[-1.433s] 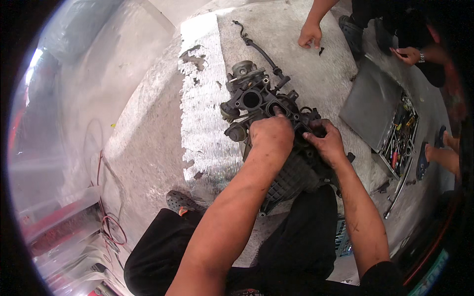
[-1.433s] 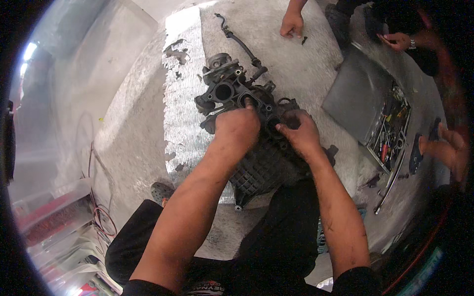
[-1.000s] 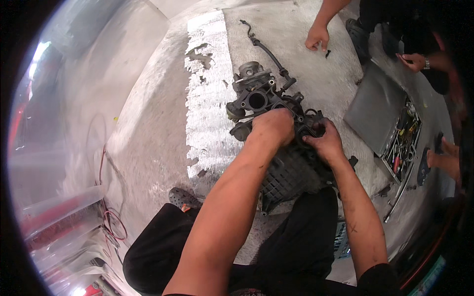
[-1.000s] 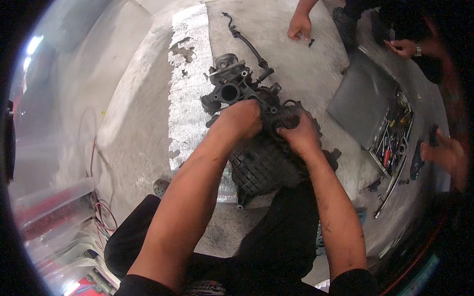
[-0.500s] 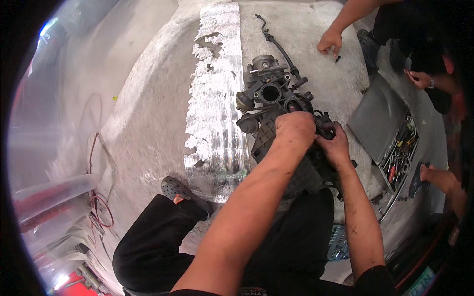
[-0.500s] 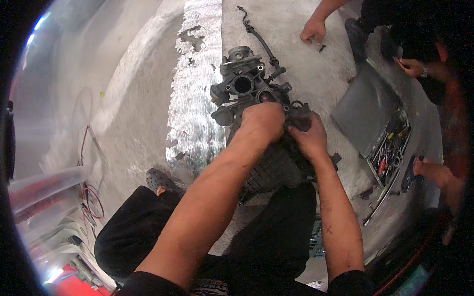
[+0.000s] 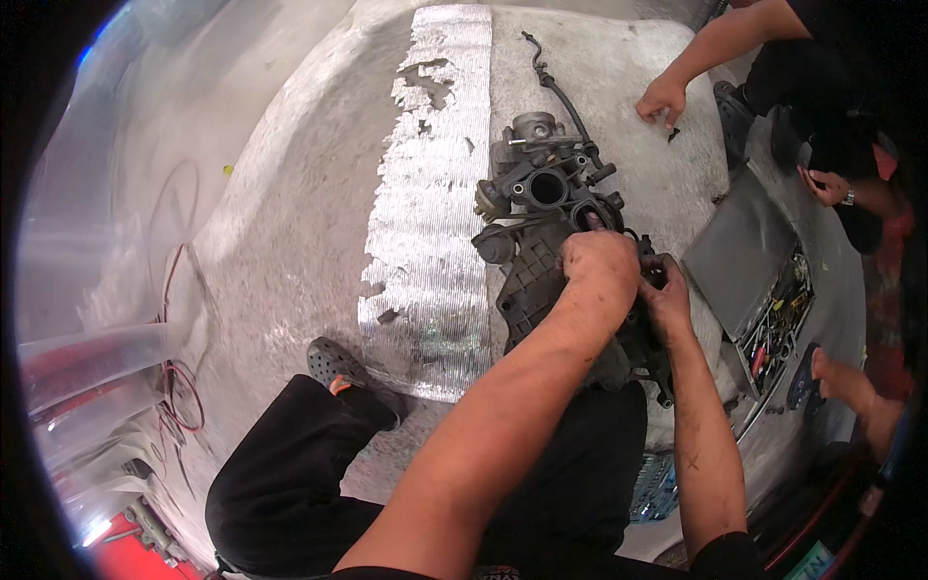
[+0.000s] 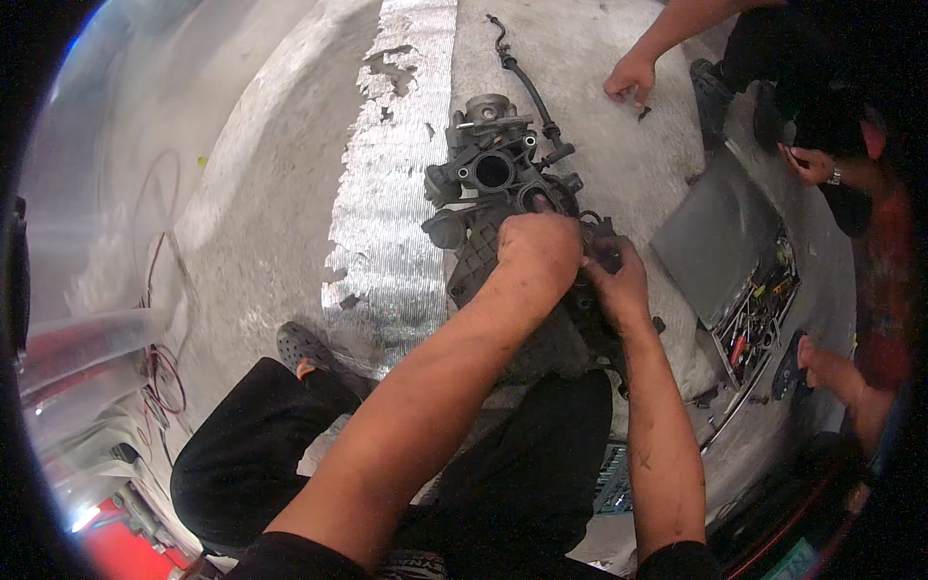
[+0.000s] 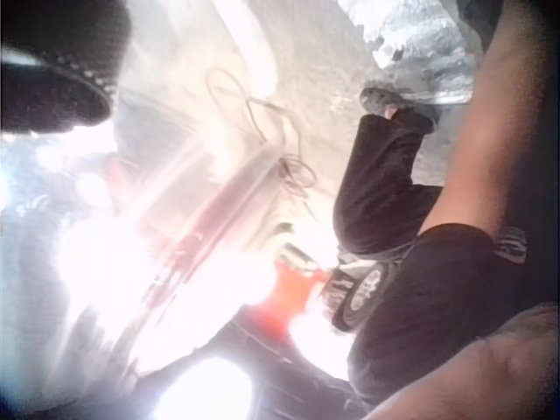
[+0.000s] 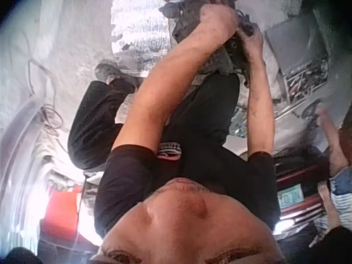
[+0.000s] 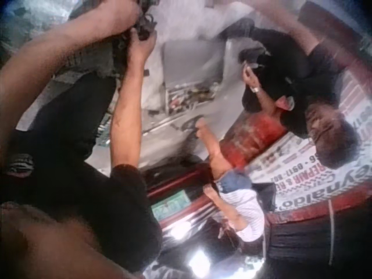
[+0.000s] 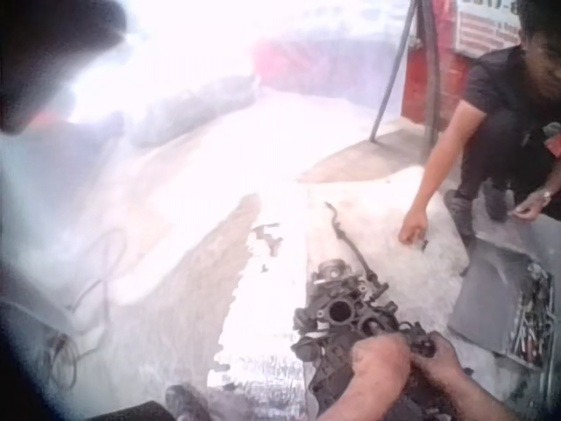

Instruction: The person turns an intake manifold on the ground and touches its ports and openings by hand.

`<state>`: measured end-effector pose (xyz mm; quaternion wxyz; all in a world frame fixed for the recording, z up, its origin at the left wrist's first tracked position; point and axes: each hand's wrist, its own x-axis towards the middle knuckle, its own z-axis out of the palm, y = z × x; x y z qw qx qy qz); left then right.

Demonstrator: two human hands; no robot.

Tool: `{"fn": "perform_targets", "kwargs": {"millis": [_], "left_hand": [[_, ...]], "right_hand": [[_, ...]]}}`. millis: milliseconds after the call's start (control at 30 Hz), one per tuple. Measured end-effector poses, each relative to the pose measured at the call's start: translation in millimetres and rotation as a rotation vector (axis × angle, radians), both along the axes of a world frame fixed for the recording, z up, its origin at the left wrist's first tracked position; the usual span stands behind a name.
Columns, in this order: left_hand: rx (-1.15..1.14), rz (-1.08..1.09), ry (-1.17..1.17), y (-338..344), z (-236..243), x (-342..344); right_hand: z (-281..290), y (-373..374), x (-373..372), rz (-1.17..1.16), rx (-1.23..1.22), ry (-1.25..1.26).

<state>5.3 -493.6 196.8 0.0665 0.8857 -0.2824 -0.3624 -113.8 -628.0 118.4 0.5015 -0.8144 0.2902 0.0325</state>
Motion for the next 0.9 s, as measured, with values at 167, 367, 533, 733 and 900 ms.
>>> {"fn": "perform_targets", "kwargs": {"millis": [167,367,533,733,900], "left_hand": [[0.005,-0.010,-0.015,4,-1,0],[-0.029,0.009,-0.011,9,-6,7],[-0.121,0.105,0.049,14,2,19],[-0.123,0.090,0.176,14,7,31],[-0.131,0.089,0.156,19,8,22]], "right_hand": [[-8,0,-3,0.011,0.003,-0.016],[-2,11,1,-0.019,-0.046,0.049],[15,27,6,-0.026,-0.189,0.069],[26,35,8,-0.012,-0.258,0.051],[24,33,6,-0.013,-0.265,0.025]]}}
